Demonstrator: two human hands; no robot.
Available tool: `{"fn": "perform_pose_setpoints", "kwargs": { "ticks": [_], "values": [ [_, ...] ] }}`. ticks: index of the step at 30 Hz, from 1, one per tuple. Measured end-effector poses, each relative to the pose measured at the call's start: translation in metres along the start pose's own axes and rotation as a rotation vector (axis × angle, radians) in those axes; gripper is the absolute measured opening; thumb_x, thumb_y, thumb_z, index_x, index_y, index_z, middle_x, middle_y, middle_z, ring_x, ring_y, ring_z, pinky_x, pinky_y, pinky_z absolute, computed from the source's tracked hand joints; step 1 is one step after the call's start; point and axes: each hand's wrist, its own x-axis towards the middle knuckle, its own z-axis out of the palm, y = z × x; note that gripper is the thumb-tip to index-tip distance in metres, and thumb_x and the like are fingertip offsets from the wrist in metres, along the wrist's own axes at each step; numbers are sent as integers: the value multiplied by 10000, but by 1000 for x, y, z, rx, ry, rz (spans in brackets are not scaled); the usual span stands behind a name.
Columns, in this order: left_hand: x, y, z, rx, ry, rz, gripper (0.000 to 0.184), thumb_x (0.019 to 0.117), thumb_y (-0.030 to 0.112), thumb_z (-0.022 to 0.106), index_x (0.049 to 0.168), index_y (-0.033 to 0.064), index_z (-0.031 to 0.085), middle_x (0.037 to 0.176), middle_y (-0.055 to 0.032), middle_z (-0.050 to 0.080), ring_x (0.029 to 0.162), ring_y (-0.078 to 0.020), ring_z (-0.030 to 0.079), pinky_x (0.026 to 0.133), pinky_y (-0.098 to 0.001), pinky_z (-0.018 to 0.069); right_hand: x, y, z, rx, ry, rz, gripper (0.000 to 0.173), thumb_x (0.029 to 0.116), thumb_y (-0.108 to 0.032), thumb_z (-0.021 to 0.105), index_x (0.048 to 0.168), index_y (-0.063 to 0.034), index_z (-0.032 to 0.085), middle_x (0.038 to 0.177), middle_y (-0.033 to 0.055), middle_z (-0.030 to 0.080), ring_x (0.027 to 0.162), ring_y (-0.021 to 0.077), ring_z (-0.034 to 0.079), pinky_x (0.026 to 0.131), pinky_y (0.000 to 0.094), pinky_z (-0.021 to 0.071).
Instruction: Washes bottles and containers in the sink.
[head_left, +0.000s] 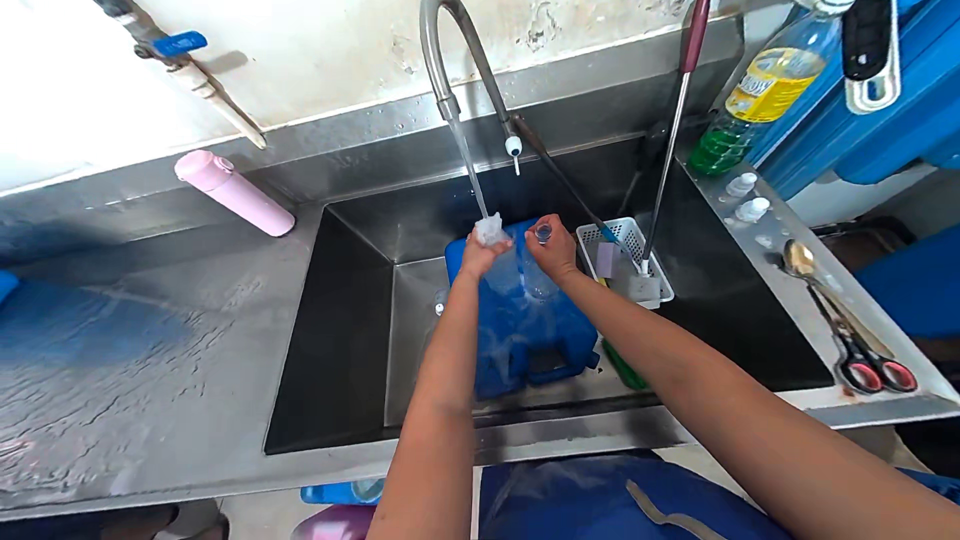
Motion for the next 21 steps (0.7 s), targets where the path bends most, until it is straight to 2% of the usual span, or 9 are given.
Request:
{"fn": "perform_pose_setpoints", "kwargs": {
  "ticks": [5,7,10,13,17,21],
  "values": [
    [1,-5,1,29,0,95,672,873,20,772,1451,-82,445,1388,-278,564,1295,-318,558,1120,-435,439,-1,-3,3,-11,-12,-57,359,928,-179,669,1154,98,631,1080,289,696,1036,454,684,870,627,525],
    [0,-3,3,33,11,87,676,868,32,781,1450,-76,454,1402,-279,556,1316,-329,543,1134,-451,430,1,-3,2,-1,-32,-54,353,934,-170,673,1156,101,631,1093,292,689,1057,457,673,892,632,516],
    [3,-6,3,38,11,115,664,859,45,793,1428,-73,471,1357,-286,577,1271,-343,567,1103,-478,452,2,1,3,-1,-20,-55,350,932,-171,674,1152,98,629,1083,293,691,1048,456,676,890,622,518],
    [6,-11,1,-4,-17,138,690,869,26,774,1456,-82,428,1377,-292,560,1285,-333,562,1113,-460,447,2,4,4,0,7,-72,347,929,-165,673,1148,100,624,1075,286,696,1036,454,680,879,620,522],
    [4,-11,1,-16,-5,138,674,863,10,770,1447,-85,446,1380,-279,565,1279,-308,565,1109,-430,449,1,4,5,9,20,-89,337,927,-163,668,1133,101,628,1057,283,697,1019,457,682,859,620,524],
    [7,-11,0,21,6,101,726,853,60,800,1471,-57,438,1399,-278,557,1305,-334,550,1123,-459,437,1,5,6,16,38,-101,333,922,-157,673,1126,102,627,1050,280,701,1014,446,688,856,612,528]
  ]
}}
